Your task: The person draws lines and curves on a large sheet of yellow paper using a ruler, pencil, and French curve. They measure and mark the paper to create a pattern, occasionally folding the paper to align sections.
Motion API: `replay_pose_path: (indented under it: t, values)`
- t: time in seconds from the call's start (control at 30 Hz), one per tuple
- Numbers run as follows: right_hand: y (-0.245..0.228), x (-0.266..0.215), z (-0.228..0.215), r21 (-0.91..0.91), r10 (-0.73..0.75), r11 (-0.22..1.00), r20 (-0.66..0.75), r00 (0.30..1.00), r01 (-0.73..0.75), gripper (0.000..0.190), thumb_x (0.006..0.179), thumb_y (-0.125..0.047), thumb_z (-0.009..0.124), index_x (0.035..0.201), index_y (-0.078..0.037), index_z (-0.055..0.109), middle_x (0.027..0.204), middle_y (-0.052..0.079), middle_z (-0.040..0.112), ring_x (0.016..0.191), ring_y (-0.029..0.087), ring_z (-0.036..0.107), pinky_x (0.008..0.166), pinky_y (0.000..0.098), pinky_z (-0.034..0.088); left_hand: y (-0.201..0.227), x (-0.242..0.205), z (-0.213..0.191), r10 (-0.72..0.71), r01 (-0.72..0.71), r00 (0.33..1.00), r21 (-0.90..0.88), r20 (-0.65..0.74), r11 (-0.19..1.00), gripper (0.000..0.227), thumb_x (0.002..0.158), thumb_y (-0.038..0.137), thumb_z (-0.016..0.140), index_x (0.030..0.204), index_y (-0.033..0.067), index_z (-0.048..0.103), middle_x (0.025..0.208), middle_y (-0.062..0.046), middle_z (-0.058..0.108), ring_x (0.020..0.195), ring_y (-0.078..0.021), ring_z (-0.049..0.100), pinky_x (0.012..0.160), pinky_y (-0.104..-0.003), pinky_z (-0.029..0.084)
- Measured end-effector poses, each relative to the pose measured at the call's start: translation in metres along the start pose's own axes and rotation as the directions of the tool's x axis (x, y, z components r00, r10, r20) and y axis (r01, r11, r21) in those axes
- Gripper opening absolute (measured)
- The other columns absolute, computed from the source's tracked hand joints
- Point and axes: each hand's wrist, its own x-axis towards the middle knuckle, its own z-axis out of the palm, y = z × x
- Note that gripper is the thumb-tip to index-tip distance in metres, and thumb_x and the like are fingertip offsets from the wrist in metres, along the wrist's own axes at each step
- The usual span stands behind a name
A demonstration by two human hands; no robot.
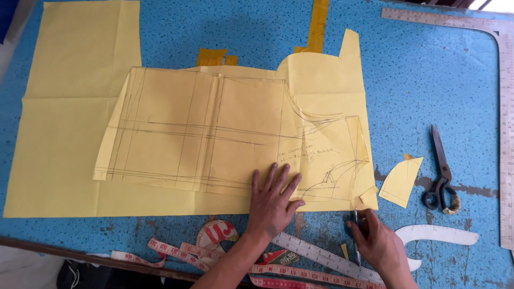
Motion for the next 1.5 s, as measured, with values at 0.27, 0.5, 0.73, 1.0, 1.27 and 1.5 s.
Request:
replay_pose_path:
  t: [0.27, 0.5, 0.73, 1.0, 1.27, 1.5]
  values:
    - [-0.011, -0.014, 0.003, -0.018, 0.047, 0.999, -0.062, 0.997, -0.049, 0.037, 0.092, -0.054, 0.061, 0.117, -0.027, 0.053, 0.082, 0.0, 0.077, 0.078, 0.027, 0.075, 0.066, 0.0443, 0.056, -0.019, -0.007, 0.01, 0.292, -0.29, 0.948, 0.038, -0.128, 0.956, 0.033, 0.095, 0.021, 0.072, 0.125, 0.0085, 0.069, 0.132, -0.014, 0.068, 0.128, -0.036, 0.06, 0.115, -0.057, 0.04]
    - [-0.009, -0.021, 0.012, 0.007, 0.038, 0.999, -0.11, 0.993, -0.038, 0.031, 0.092, -0.05, 0.062, 0.11, -0.026, 0.056, 0.082, -0.003, 0.079, 0.083, 0.024, 0.074, 0.067, 0.0423, 0.056, -0.013, 0.004, -0.005, 0.321, -0.322, 0.916, 0.039, -0.242, 0.946, 0.016, 0.092, 0.008, 0.073, 0.108, 0.0037, 0.072, 0.118, -0.014, 0.074, 0.115, -0.0315, 0.068, 0.106, -0.05, 0.049]
    - [-0.01, -0.02, 0.009, 0.038, 0.083, 0.996, -0.066, 0.994, -0.08, 0.03, 0.093, -0.051, 0.06, 0.111, -0.027, 0.058, 0.076, -0.005, 0.074, 0.076, 0.022, 0.072, 0.066, 0.0413, 0.053, -0.006, 0.011, -0.001, 0.273, -0.295, 0.92, -0.037, -0.281, 0.955, 0.014, 0.097, 0.011, 0.067, 0.108, 0.0039, 0.071, 0.117, -0.013, 0.074, 0.112, -0.0309, 0.068, 0.103, -0.049, 0.05]
    - [-0.009, -0.024, 0.014, 0.018, 0.055, 0.998, -0.129, 0.99, -0.054, 0.032, 0.091, -0.053, 0.062, 0.107, -0.026, 0.057, 0.089, -0.005, 0.08, 0.088, 0.023, 0.075, 0.072, 0.0431, 0.057, -0.012, 0.002, 0.009, 0.237, -0.251, 0.957, -0.069, -0.166, 0.966, 0.013, 0.096, 0.012, 0.066, 0.106, 0.005, 0.071, 0.125, -0.013, 0.07, 0.124, -0.0339, 0.062, 0.112, -0.053, 0.042]
    - [-0.006, -0.023, 0.02, 0.006, 0.015, 1.0, -0.184, 0.983, -0.014, 0.03, 0.092, -0.05, 0.064, 0.104, -0.023, 0.057, 0.076, -0.002, 0.074, 0.077, 0.024, 0.071, 0.067, 0.0431, 0.054, -0.009, 0.001, 0.013, 0.181, -0.203, 0.964, -0.096, -0.197, 0.975, 0.014, 0.099, 0.015, 0.061, 0.103, 0.007, 0.071, 0.124, -0.01, 0.07, 0.125, -0.0308, 0.06, 0.112, -0.051, 0.039]
    - [-0.003, -0.021, 0.022, 0.012, 0.016, 1.0, -0.18, 0.984, -0.014, 0.03, 0.092, -0.05, 0.063, 0.103, -0.023, 0.057, 0.071, -0.001, 0.07, 0.074, 0.024, 0.068, 0.066, 0.0419, 0.052, -0.006, 0.014, -0.009, 0.101, -0.147, 0.978, -0.262, -0.182, 0.954, 0.007, 0.098, 0.014, 0.06, 0.092, 0.0114, 0.063, 0.094, -0.001, 0.07, 0.1, -0.0232, 0.063, 0.094, -0.041, 0.041]
